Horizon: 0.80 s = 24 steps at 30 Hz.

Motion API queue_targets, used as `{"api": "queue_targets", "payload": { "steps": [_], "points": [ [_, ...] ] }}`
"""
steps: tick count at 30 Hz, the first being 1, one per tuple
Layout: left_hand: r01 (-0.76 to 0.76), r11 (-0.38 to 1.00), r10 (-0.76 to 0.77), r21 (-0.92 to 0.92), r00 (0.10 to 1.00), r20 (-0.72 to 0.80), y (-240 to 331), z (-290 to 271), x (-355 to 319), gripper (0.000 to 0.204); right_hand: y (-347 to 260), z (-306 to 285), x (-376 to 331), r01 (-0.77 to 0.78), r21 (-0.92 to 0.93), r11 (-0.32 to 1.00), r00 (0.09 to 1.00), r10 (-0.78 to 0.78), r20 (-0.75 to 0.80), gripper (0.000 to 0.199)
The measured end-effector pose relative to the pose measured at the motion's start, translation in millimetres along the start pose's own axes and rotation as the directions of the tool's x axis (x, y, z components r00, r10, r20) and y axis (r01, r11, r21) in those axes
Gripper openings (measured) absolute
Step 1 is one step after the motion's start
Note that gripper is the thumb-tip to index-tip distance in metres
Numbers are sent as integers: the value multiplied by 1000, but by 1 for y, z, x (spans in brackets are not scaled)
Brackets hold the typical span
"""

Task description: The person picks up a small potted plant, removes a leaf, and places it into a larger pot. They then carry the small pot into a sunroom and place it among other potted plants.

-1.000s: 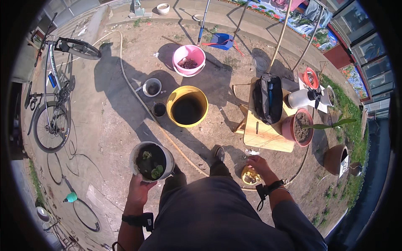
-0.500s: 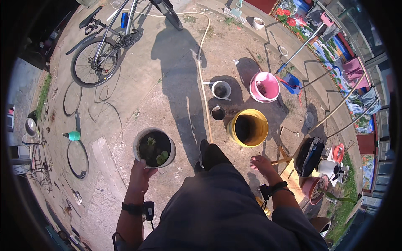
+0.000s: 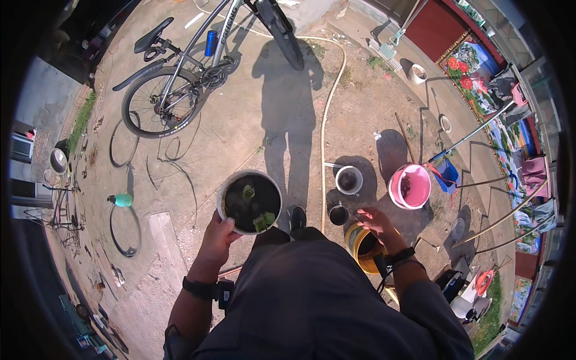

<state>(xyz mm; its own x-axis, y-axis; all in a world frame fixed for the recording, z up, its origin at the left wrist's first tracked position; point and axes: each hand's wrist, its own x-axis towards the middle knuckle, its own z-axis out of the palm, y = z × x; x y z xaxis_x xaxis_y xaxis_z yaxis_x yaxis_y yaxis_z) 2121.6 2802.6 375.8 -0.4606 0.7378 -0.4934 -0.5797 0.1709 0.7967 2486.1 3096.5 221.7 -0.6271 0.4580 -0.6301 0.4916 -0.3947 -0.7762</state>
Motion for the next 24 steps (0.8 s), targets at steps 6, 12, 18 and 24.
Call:
{"api": "queue_targets", "payload": {
  "steps": [6, 12, 18, 24],
  "points": [
    [82, 993, -88, 84, 994, 69, 63, 18, 125, 80, -188, 53, 108, 262, -157, 952, 955, -233, 182, 50],
    [166, 969, -214, 185, 935, 284, 132, 55, 287, 80, -311, 50, 197, 9, 118, 993, 920, -54, 388, 89],
    [151, 919, -304, 365, 860, 410, 195, 109, 440, 84, -381, 1, 257, 136, 519, 844, 910, -313, 270, 99],
    [112, 860, -395, 497, 762, 512, 244, 193, 578, 86, -436, -84, 328, 208, 548, 810, 942, -317, 111, 104]
  ]
}}
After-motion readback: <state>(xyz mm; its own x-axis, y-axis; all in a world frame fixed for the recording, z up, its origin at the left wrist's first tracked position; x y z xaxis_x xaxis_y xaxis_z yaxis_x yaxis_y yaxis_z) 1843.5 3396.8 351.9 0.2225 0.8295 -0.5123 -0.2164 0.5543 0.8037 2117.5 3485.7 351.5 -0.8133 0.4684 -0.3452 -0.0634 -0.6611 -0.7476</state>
